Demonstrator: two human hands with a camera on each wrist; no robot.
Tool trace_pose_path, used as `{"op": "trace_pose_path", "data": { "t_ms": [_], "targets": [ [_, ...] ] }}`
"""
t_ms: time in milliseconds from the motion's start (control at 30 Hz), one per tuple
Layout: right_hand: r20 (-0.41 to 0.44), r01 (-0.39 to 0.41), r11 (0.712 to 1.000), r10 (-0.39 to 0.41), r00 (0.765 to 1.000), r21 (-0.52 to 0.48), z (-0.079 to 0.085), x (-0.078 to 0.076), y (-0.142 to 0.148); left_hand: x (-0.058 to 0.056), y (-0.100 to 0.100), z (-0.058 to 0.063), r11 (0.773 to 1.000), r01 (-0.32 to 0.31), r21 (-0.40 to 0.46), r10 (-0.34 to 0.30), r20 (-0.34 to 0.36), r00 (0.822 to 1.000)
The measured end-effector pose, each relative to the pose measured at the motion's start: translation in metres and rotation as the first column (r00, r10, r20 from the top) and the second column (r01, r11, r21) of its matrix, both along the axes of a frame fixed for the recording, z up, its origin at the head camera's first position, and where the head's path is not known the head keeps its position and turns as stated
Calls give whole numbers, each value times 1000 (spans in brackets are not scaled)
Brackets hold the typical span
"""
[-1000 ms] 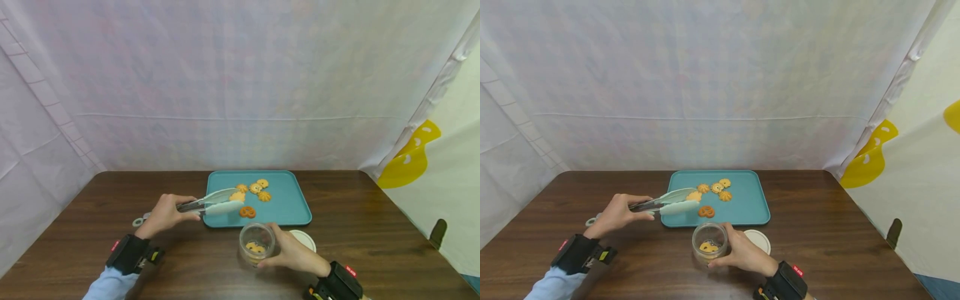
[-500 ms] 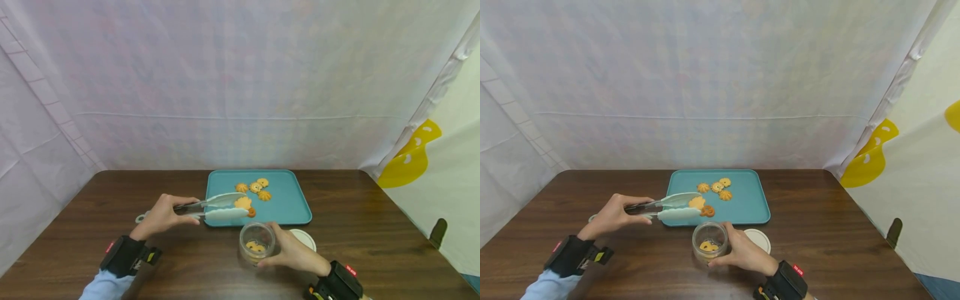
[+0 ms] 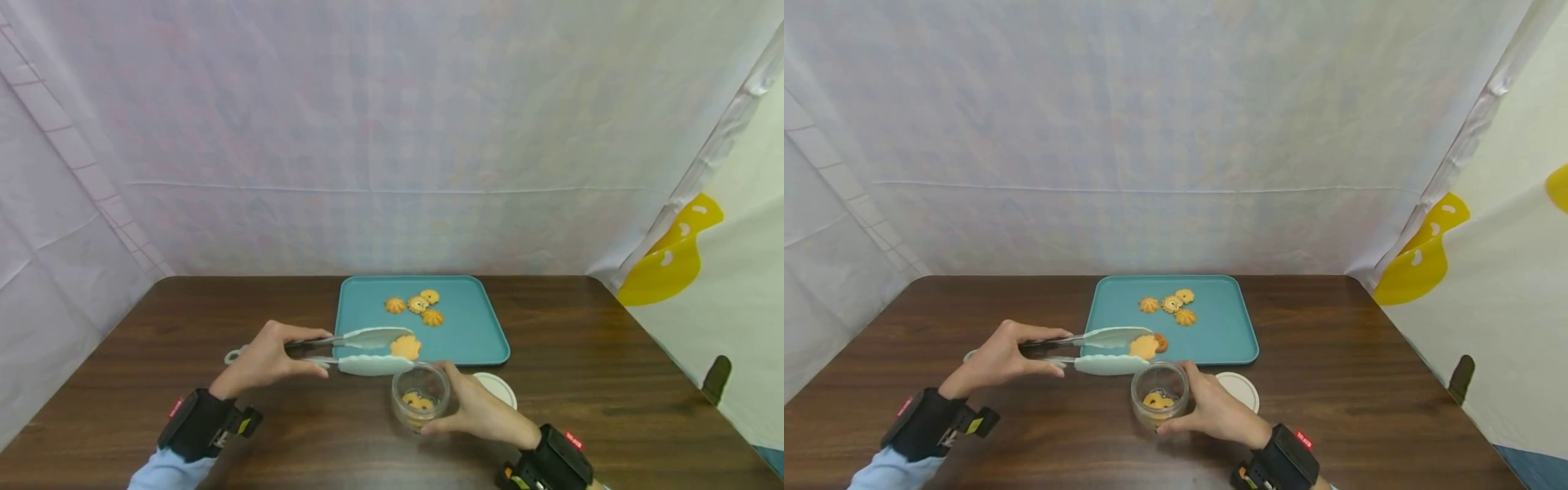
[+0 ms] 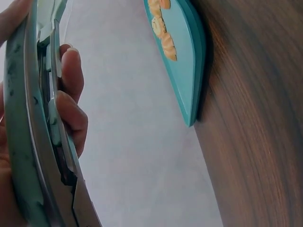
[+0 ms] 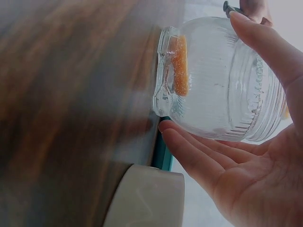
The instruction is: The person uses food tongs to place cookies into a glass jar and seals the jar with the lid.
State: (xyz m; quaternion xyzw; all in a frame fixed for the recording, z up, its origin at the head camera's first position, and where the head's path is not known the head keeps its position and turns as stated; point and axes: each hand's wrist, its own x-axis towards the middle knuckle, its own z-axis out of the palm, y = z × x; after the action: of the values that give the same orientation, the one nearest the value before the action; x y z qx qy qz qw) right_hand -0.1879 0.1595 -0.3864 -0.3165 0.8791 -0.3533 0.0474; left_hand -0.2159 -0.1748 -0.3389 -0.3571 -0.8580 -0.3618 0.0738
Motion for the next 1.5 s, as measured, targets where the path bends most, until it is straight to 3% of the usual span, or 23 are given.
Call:
{"op": "trace_pose_path", "data": {
  "t_ms": [233, 633, 867, 1167, 1500],
  "targets": [
    [-13, 18, 1000, -18, 1000, 22, 2, 0, 0, 4, 5, -1, 998, 60, 25, -61, 20, 998],
    [48, 38, 998, -40, 998, 40, 3, 1, 0, 4, 12, -6, 997, 79, -11, -79, 31, 996],
    [35, 35, 999, -36, 999, 36, 2, 1, 0, 4, 15, -8, 994, 111, -23, -109, 59, 992],
    [-2, 42, 998, -42, 999, 37, 0, 1, 0, 3, 17, -10, 993, 112, -43, -107, 95, 990],
    [39, 26, 999, -26, 999, 21, 1, 1, 0, 4, 18, -5, 991, 118, -64, -108, 138, 985]
  ]
}}
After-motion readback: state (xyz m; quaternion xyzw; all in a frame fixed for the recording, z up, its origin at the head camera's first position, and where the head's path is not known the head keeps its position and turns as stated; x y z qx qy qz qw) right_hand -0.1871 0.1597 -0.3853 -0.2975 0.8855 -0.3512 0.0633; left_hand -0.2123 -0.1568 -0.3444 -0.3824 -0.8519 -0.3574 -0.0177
